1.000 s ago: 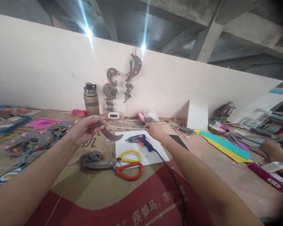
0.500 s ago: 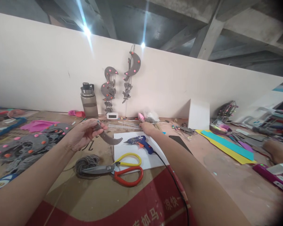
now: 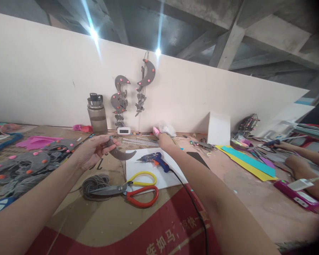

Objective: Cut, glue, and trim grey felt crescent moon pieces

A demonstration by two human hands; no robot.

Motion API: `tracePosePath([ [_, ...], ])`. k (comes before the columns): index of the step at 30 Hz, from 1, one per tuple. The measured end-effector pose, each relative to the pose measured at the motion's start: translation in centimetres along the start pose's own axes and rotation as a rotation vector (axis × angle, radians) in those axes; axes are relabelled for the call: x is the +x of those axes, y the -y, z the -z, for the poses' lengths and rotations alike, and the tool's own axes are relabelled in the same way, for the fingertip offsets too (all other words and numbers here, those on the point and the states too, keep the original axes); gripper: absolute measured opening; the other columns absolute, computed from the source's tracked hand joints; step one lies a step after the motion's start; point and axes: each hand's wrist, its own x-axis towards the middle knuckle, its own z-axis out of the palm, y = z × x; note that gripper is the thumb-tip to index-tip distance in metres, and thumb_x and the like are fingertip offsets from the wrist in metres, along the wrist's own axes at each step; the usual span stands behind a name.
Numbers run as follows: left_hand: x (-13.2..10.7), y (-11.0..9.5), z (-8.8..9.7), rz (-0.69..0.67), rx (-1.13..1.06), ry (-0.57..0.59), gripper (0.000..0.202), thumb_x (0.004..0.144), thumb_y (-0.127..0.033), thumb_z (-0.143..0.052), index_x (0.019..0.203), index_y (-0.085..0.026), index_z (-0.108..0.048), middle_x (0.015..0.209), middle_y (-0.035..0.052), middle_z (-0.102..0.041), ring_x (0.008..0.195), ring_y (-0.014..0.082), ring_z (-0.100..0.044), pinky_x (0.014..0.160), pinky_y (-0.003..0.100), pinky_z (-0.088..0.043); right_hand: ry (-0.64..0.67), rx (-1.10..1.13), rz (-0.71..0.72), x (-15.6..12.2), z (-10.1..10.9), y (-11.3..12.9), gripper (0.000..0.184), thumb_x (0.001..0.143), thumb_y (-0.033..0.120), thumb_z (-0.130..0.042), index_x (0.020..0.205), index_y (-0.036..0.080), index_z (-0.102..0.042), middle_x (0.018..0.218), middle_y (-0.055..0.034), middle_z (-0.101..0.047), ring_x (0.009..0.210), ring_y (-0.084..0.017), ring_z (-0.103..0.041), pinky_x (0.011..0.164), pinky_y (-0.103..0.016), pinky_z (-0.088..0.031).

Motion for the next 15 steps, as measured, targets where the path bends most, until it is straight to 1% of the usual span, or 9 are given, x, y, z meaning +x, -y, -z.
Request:
tracePosePath([
  [1, 0.1, 0.0, 0.1, -0.007, 0.004, -0.012, 0.007, 0.077, -0.013, -0.064, 0.074, -0.01, -0.069, 0.079, 0.0098, -0.075, 0.08, 0.0168, -0.072, 0.075, 0.021, -0.06, -0.007, 0.004, -0.012, -0.7, 0.5, 0.1, 0.03, 0.097, 0.032, -0.049, 0.12, 0.015, -0.06, 0.12, -0.0121, -0.063, 0.106, -0.022, -0.062, 0.09, -0.037, -0.05],
  [3, 0.2, 0.0, 0.3, -0.02, 0.007, -0.039, 0.011, 0.08, -0.013, -0.06, 0.074, -0.01, -0.07, 0.08, 0.0096, -0.076, 0.082, 0.0167, -0.072, 0.075, 0.02, -0.059, -0.001, 0.011, -0.021, -2.5, 1.4, 0.3, 0.033, 0.1, 0.029, -0.039, 0.116, 0.015, -0.064, 0.115, -0.014, -0.067, 0.106, -0.022, -0.064, 0.088, -0.032, -0.048],
  [5, 0.3, 0.1, 0.3, -0.035, 0.006, -0.063, 0.013, 0.081, -0.013, -0.059, 0.073, -0.01, -0.069, 0.08, 0.0087, -0.076, 0.082, 0.0165, -0.071, 0.073, 0.02, -0.059, 0.031, 0.018, -0.016, -4.6, 1.9, 0.6, 0.039, 0.1, 0.033, -0.036, 0.109, 0.013, -0.068, 0.11, -0.0161, -0.07, 0.106, -0.024, -0.064, 0.087, -0.03, -0.046],
  [8, 0.3, 0.2, 0.2, -0.064, 0.003, -0.077, 0.012, 0.08, -0.012, -0.06, 0.074, -0.01, -0.069, 0.079, 0.0077, -0.075, 0.083, 0.0163, -0.071, 0.075, 0.022, -0.059, 0.134, 0.033, -0.001, -7.6, 1.6, 0.9, 0.046, 0.094, 0.046, -0.045, 0.095, 0.01, -0.073, 0.102, -0.0188, -0.072, 0.099, -0.026, -0.067, 0.08, -0.029, -0.047],
  [10, 0.1, 0.3, 0.0, -0.073, 0.008, -0.07, 0.009, 0.078, -0.012, -0.062, 0.076, -0.01, -0.07, 0.08, 0.0079, -0.075, 0.084, 0.017, -0.07, 0.077, 0.024, -0.059, 0.22, 0.055, 0.011, -9.0, 1.2, 1.2, 0.045, 0.086, 0.052, -0.055, 0.09, 0.012, -0.074, 0.095, -0.0168, -0.074, 0.089, -0.025, -0.069, 0.073, -0.027, -0.048],
  [12, -0.1, 0.4, -0.2, -0.081, 0.012, -0.069, 0.006, 0.077, -0.014, -0.065, 0.075, -0.01, -0.07, 0.079, 0.0081, -0.074, 0.084, 0.0175, -0.07, 0.08, 0.027, -0.058, 0.269, 0.082, 0.013, -9.8, 1.0, 1.5, 0.04, 0.082, 0.049, -0.061, 0.093, 0.013, -0.074, 0.094, -0.0153, -0.074, 0.085, -0.023, -0.069, 0.069, -0.025, -0.047],
  [15, -0.2, 0.7, -0.4, -0.109, 0.019, -0.066, 0.007, 0.075, -0.018, -0.069, 0.073, -0.011, -0.07, 0.079, 0.0079, -0.073, 0.082, 0.017, -0.069, 0.083, 0.029, -0.057, 0.318, 0.136, -0.004, -10.1, 1.0, 1.7, 0.03, 0.076, 0.037, -0.067, 0.091, 0.012, -0.073, 0.091, -0.0132, -0.074, 0.08, -0.021, -0.069, 0.062, -0.023, -0.045],
])
